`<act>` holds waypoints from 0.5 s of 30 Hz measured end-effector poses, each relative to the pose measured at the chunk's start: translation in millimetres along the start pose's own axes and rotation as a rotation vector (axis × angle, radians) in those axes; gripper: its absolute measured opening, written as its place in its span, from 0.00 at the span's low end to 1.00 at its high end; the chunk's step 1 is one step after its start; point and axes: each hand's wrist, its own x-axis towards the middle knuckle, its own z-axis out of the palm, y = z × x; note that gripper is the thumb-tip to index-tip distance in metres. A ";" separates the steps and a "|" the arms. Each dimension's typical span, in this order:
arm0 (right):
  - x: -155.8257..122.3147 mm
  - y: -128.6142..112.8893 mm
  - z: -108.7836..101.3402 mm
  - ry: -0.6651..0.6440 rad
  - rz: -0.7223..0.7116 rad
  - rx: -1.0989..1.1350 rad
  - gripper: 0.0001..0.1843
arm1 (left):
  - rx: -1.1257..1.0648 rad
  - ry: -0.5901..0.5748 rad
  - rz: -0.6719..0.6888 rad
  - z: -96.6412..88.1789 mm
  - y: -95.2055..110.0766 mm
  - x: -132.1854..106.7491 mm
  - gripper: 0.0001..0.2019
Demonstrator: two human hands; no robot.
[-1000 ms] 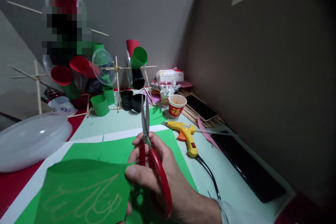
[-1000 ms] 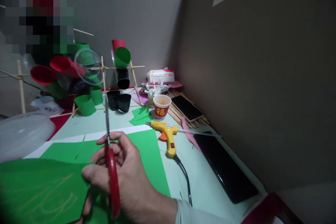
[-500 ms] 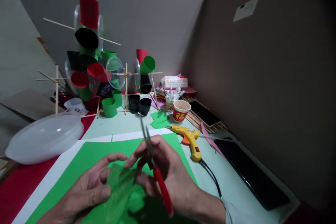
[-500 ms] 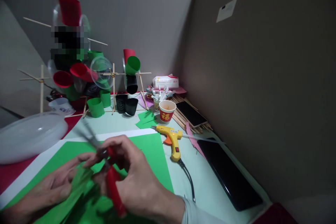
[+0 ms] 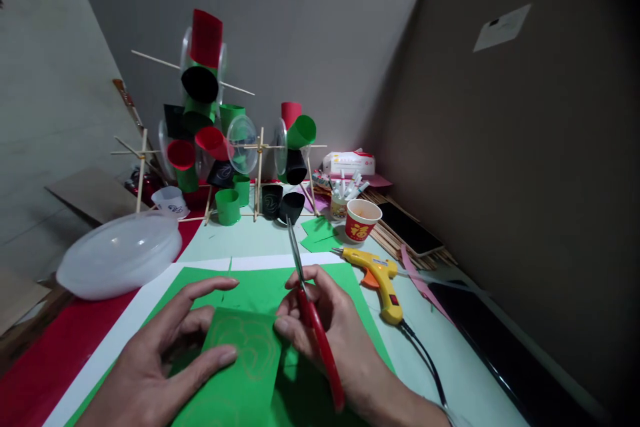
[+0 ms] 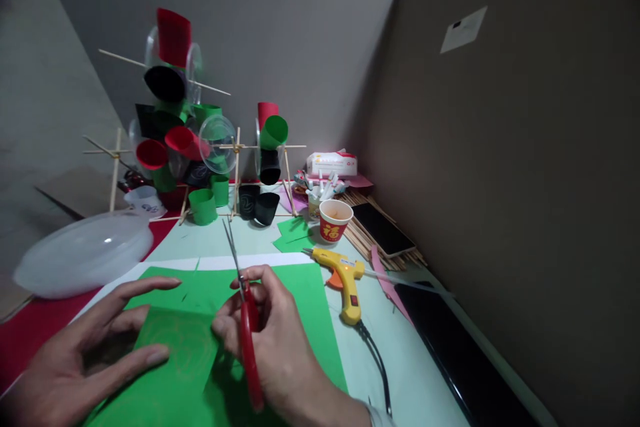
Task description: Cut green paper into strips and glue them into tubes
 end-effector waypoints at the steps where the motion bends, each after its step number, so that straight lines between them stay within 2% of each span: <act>1: 0.5 1.0 0.7 0.010 -0.001 -0.005 0.32 | -0.012 -0.004 -0.009 -0.1 -2.0 0.9 0.32; 4: 0.8 3.4 3.5 0.050 0.008 -0.003 0.33 | -0.086 0.021 -0.034 0.5 -10.1 3.2 0.25; 6: 0.3 5.6 5.7 0.072 0.015 -0.006 0.34 | -0.117 0.089 -0.039 0.5 -16.4 4.2 0.21; 9: -0.9 9.9 7.7 0.076 -0.003 -0.015 0.34 | -0.099 0.199 -0.056 -0.2 -21.5 4.2 0.20; 12: -1.9 11.7 5.1 0.015 0.009 -0.050 0.33 | -0.082 0.223 -0.074 -1.0 -15.4 3.5 0.21; 15: -2.6 6.5 -3.4 -0.071 0.032 -0.191 0.30 | -0.195 0.230 -0.130 -2.1 0.8 4.9 0.22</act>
